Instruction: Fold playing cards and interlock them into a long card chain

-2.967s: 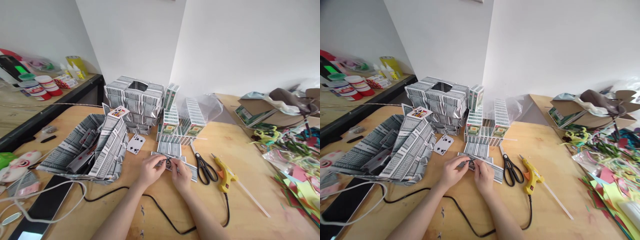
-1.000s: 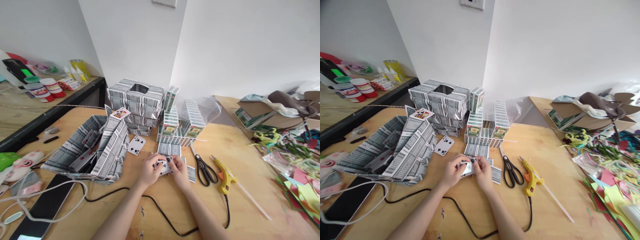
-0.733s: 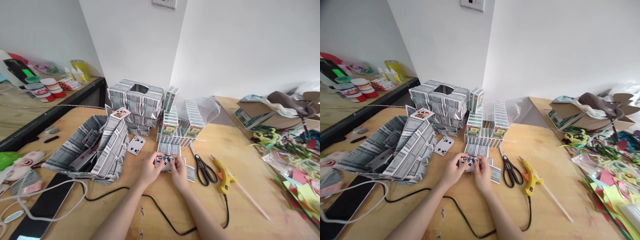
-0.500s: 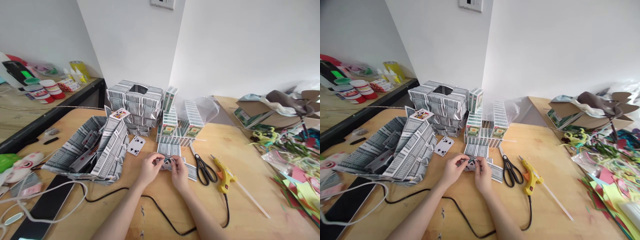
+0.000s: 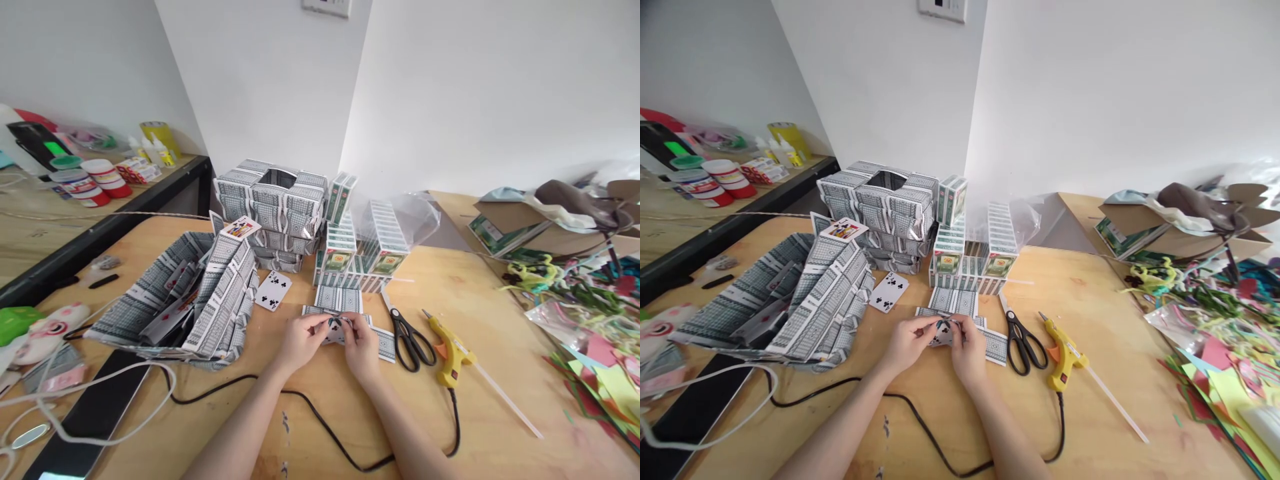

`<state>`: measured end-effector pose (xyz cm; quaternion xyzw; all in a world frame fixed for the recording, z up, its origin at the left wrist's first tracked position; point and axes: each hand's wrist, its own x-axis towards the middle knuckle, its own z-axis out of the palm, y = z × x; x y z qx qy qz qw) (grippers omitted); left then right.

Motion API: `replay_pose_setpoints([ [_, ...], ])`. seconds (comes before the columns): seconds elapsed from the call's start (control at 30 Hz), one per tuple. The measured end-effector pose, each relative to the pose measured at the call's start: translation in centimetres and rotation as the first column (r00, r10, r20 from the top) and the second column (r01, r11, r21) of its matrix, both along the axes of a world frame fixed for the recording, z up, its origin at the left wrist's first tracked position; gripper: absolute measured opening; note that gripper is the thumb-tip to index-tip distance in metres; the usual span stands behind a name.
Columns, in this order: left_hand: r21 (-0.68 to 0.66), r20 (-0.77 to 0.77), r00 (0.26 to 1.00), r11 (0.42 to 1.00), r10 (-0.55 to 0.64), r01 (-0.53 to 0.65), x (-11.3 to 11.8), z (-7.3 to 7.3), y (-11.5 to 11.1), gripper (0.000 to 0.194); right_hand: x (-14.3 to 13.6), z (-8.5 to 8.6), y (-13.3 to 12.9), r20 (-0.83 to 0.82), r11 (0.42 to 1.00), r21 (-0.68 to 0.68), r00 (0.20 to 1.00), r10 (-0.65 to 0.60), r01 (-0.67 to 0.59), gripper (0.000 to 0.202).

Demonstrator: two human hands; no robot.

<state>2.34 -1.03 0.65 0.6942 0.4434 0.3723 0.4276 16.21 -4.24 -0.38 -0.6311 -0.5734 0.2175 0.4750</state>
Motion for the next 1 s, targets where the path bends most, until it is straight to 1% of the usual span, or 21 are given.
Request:
replay_pose_setpoints([
  [0.17, 0.022, -0.019, 1.0, 1.0, 0.019, -0.019, 0.17, 0.21, 0.02, 0.027, 0.0, -0.04, -0.13, 0.061, 0.999, 0.035, 0.998, -0.02, 0.017, 0.019],
  [0.3, 0.023, -0.049, 0.999, 1.0, 0.021, -0.02, 0.12, 0.26, 0.04, 0.028, -0.03, 0.04, -0.21, 0.079, 0.999, 0.046, 0.997, -0.021, 0.017, 0.018],
  [0.4, 0.011, -0.072, 0.997, 1.0, 0.019, -0.018, 0.1, 0.18, 0.02, 0.03, -0.02, 0.07, -0.27, 0.071, 0.999, 0.044, 0.997, -0.023, 0.02, 0.019],
  [0.63, -0.039, -0.056, 0.998, 0.999, 0.002, -0.004, 0.2, 0.04, 0.01, 0.034, 0.06, 0.06, -0.26, 0.044, 0.998, 0.041, 0.998, -0.05, 0.048, 0.021],
  [0.83, -0.039, -0.055, 0.998, 0.999, -0.004, 0.001, 0.28, 0.21, 0.1, 0.034, -0.05, 0.13, -0.26, 0.037, 0.997, 0.039, 0.997, -0.067, 0.066, 0.02],
  [1.0, -0.037, -0.051, 0.998, 0.999, -0.031, 0.029, 0.13, 0.01, 0.08, 0.034, -0.02, 0.12, -0.28, 0.036, 0.997, 0.038, 0.997, -0.068, 0.066, 0.019],
])
